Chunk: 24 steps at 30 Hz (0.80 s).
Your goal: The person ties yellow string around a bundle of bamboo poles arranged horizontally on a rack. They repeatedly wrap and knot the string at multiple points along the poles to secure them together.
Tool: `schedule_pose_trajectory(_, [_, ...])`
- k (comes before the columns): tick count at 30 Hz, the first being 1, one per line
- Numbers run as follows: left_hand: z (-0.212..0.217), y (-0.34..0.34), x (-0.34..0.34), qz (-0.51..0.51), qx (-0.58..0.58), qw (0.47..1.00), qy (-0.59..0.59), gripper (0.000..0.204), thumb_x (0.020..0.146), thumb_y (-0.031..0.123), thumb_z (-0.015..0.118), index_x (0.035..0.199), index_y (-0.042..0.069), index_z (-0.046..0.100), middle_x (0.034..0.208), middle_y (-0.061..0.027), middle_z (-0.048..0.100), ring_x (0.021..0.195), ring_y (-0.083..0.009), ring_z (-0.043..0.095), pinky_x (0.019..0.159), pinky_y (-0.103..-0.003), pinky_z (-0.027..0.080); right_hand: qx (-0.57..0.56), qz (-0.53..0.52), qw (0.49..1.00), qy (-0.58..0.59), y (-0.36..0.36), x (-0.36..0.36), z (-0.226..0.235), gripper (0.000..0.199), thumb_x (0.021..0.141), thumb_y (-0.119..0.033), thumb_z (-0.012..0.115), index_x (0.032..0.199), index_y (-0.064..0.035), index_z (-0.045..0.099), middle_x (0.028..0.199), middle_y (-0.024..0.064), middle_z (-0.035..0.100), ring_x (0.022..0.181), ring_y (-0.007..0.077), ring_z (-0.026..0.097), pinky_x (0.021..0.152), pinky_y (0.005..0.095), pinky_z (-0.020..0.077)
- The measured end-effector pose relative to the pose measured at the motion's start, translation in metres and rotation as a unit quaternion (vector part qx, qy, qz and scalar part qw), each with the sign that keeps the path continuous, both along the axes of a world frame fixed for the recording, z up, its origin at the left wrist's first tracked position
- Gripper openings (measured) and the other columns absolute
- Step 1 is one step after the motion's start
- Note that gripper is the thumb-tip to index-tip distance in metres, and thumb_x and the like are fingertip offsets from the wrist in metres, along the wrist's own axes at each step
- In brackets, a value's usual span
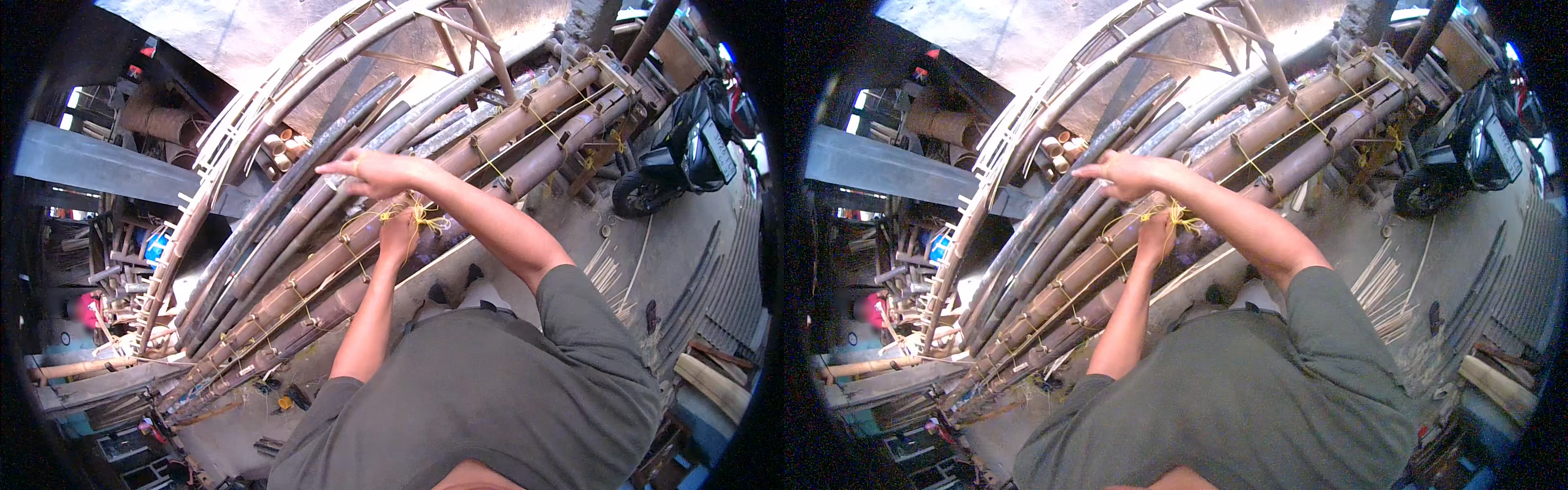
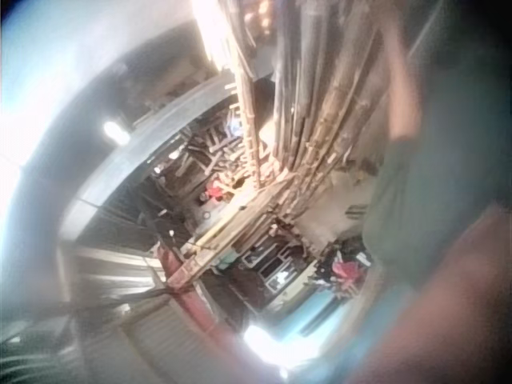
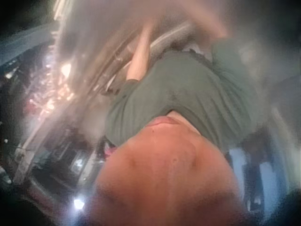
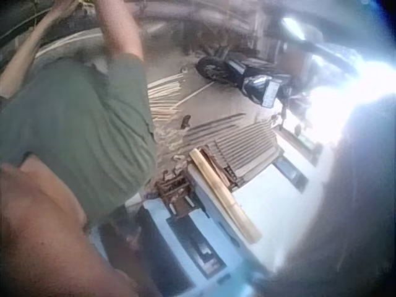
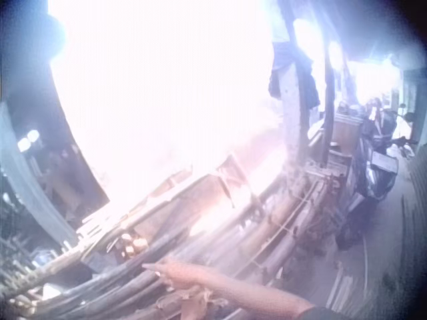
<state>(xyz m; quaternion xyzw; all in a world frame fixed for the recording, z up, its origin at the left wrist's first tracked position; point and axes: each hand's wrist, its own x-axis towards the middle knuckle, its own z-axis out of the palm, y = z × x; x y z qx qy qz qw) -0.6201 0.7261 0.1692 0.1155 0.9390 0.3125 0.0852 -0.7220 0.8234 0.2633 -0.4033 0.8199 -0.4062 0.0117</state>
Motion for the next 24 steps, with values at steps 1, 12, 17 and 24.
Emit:
schedule_pose_trajectory(1, [-0.004,0.0,0.002,0.008,-0.012,1.0,0.0,0.028,0.092,0.029,0.049,0.097,0.007,0.065,0.09,-0.0229,0.065,0.089,-0.0418,0.062,0.074,-0.05,0.048,0.087,0.005,0.996,0.015,0.002,-0.001,0.026,0.056,0.085,-0.013,0.058,0.139,-0.0254,0.047,0.12,0.0236,0.057,0.112,0.0386,0.055,0.098,0.0443,0.0434])
schedule_pose_trajectory(12, [-0.008,0.007,0.008,0.042,0.104,0.992,0.054,0.029,0.093,0.03,0.049,0.1,0.009,0.068,0.094,-0.019,0.067,0.088,-0.0394,0.064,0.077,-0.047,0.05,-0.584,0.111,0.742,-0.309,0.056,0.071,0.131,0.031,0.102,-0.024,0.041,0.116,-0.0001,0.055,0.089,0.0128,0.064,0.089,0.0209,0.063,0.089,0.038,0.0484])
schedule_pose_trajectory(17, [-0.011,0.0,0.002,0.015,0.062,0.998,0.029,0.028,0.092,0.028,0.048,0.104,0.013,0.069,0.096,-0.0186,0.067,0.091,-0.0383,0.064,0.08,-0.047,0.05,-0.143,-0.13,0.968,-0.16,0.076,0.097,0.048,0.047,0.097,-0.041,0.049,0.125,-0.0035,0.052,0.083,0.0156,0.065,0.082,0.0264,0.066,0.081,0.0397,0.0511])
schedule_pose_trajectory(24, [0.002,-0.011,-0.012,-0.073,0.128,0.988,-0.046,0.028,0.092,0.025,0.049,0.106,0.009,0.068,0.096,-0.0187,0.068,0.093,-0.0352,0.065,0.083,-0.042,0.05,0.0,-0.249,0.968,-0.027,0.073,0.138,-0.058,0.028,0.088,-0.03,0.061,0.093,-0.0044,0.068,0.084,0.0207,0.063,0.083,0.0384,0.06,0.077,0.0452,0.0479])
